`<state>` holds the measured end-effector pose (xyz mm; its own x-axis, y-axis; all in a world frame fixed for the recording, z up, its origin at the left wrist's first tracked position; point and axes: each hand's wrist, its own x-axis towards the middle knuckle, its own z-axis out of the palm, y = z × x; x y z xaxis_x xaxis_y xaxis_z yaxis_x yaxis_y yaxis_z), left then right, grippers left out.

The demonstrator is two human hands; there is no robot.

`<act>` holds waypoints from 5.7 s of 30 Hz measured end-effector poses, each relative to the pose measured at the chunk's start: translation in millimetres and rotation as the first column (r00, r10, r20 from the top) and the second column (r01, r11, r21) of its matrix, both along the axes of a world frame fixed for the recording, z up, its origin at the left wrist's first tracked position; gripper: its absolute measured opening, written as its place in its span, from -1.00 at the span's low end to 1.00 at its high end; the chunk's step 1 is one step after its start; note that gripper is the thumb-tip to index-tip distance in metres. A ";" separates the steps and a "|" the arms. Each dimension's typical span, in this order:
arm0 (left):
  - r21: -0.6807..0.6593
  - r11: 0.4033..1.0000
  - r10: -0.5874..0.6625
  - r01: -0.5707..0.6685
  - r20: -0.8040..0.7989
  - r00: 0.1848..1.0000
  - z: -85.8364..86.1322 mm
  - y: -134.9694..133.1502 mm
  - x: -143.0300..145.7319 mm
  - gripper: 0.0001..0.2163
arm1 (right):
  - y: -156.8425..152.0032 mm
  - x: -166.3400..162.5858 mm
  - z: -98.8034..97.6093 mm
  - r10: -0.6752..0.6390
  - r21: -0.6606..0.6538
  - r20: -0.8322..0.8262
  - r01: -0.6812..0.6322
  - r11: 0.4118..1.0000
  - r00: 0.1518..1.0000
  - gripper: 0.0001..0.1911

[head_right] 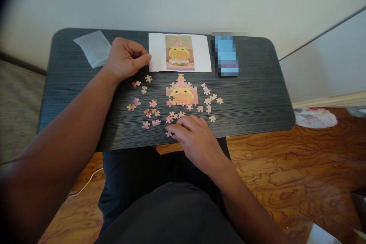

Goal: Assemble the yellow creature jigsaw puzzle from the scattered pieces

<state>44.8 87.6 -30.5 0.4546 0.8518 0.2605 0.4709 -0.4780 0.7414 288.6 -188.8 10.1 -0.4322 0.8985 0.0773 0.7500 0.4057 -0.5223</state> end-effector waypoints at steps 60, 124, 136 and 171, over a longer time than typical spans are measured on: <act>-0.028 0.999 -0.041 0.043 0.057 0.998 0.2 -5.1 -4.5 -0.66 | -8.9 -22.5 -5.8 -0.171 0.042 0.073 0.169 0.985 0.983 -0.94; -0.105 0.994 0.034 -0.041 -0.074 0.997 7.0 -5.9 0.5 -0.70 | -19.9 13.4 -14.5 -0.073 0.261 0.028 0.063 0.963 0.997 -0.78; -0.040 0.999 0.008 -0.008 0.013 1.000 -2.1 -0.2 -1.0 -0.68 | -14.7 36.9 -19.3 -0.126 0.279 0.042 0.110 0.954 0.991 -0.74; -0.007 1.000 0.007 -0.007 -0.028 1.000 5.0 -4.8 2.5 -0.69 | 9.8 17.7 -16.9 -0.104 0.241 0.078 0.082 0.967 0.992 -0.63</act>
<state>47.3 82.8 -25.5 0.4558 0.8568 0.2413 0.4947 -0.4692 0.7315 306.3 -179.0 -6.7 -0.3623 0.8959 0.2571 0.8297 0.4357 -0.3490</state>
